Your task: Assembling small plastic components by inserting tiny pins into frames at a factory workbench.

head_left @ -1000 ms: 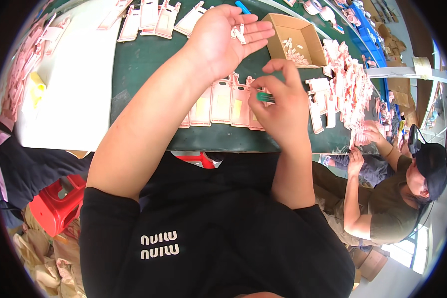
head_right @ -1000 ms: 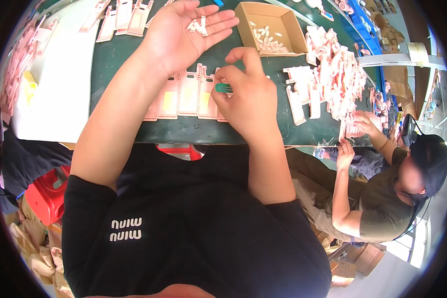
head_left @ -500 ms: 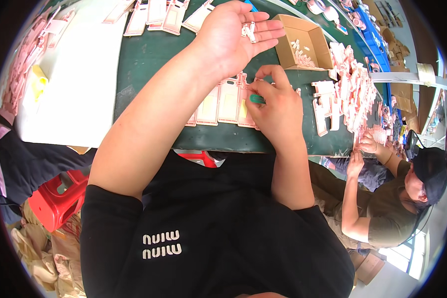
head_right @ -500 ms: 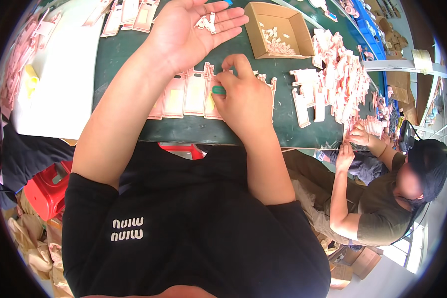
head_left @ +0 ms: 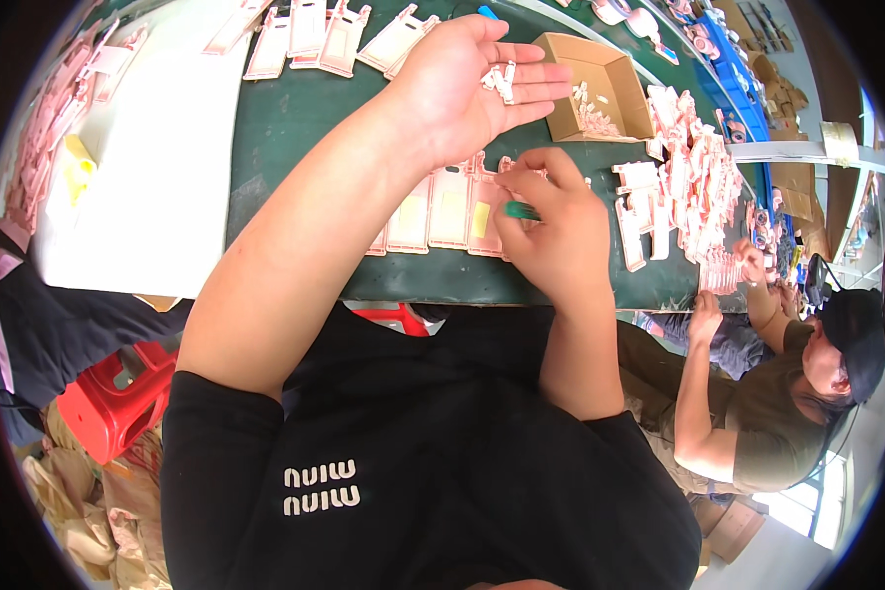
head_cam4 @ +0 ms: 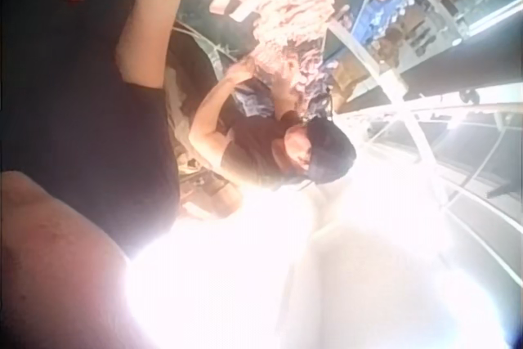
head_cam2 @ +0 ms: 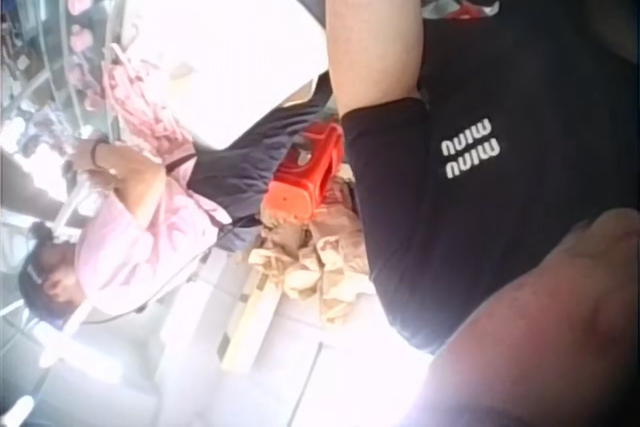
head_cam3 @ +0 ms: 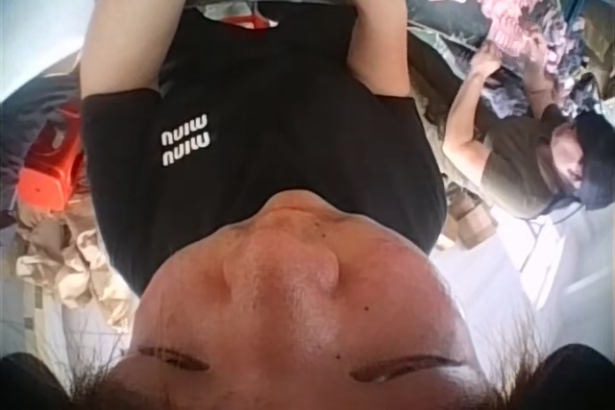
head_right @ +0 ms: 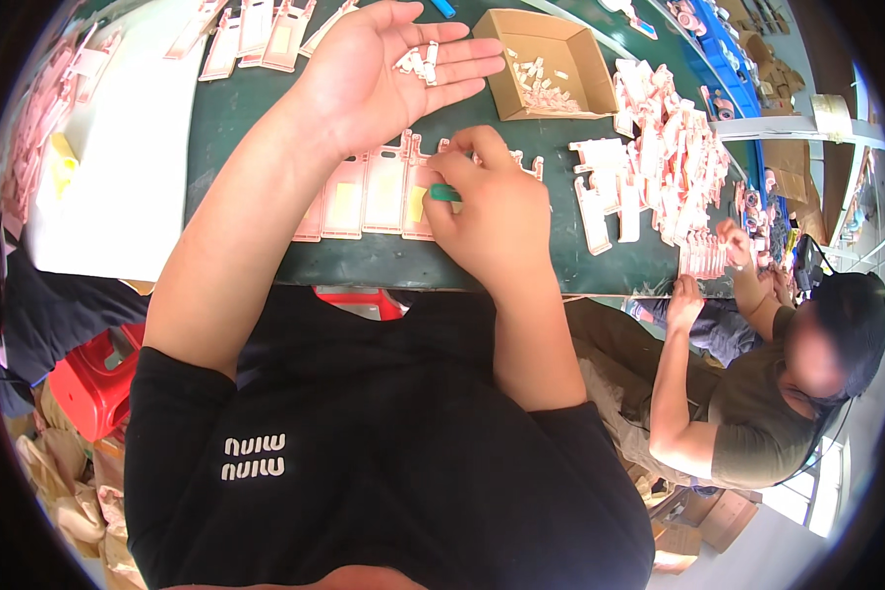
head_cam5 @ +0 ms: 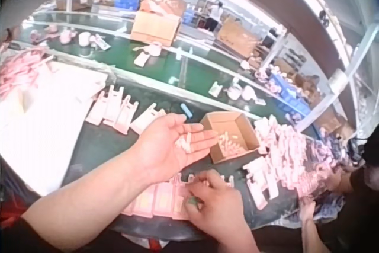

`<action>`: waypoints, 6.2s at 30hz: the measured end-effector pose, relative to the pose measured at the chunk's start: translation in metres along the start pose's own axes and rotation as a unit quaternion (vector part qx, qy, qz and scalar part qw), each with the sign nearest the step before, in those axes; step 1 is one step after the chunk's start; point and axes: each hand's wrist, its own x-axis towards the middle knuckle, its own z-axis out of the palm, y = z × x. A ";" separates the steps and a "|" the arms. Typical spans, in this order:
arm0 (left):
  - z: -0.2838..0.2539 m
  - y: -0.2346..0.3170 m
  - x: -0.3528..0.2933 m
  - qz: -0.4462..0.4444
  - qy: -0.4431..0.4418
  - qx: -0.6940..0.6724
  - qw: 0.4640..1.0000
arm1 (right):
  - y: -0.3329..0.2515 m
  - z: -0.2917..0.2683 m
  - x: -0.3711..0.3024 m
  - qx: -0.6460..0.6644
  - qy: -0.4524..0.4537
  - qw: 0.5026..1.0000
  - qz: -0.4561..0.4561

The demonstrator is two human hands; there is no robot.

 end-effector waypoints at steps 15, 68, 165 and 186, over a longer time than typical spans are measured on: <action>0.012 -0.008 -0.011 -0.149 -0.039 0.064 0.986 | 0.023 -0.025 0.037 0.079 0.112 0.991 0.001; 0.011 0.036 -0.006 -0.012 0.056 -0.130 0.990 | -0.018 0.032 0.018 0.025 -0.014 1.000 0.012; -0.031 0.004 0.012 -0.088 -0.062 -0.011 0.994 | 0.009 0.001 0.071 0.120 0.159 0.968 -0.154; 0.009 -0.003 -0.010 -0.015 -0.074 0.140 0.987 | 0.027 -0.007 0.072 0.406 0.255 0.867 0.134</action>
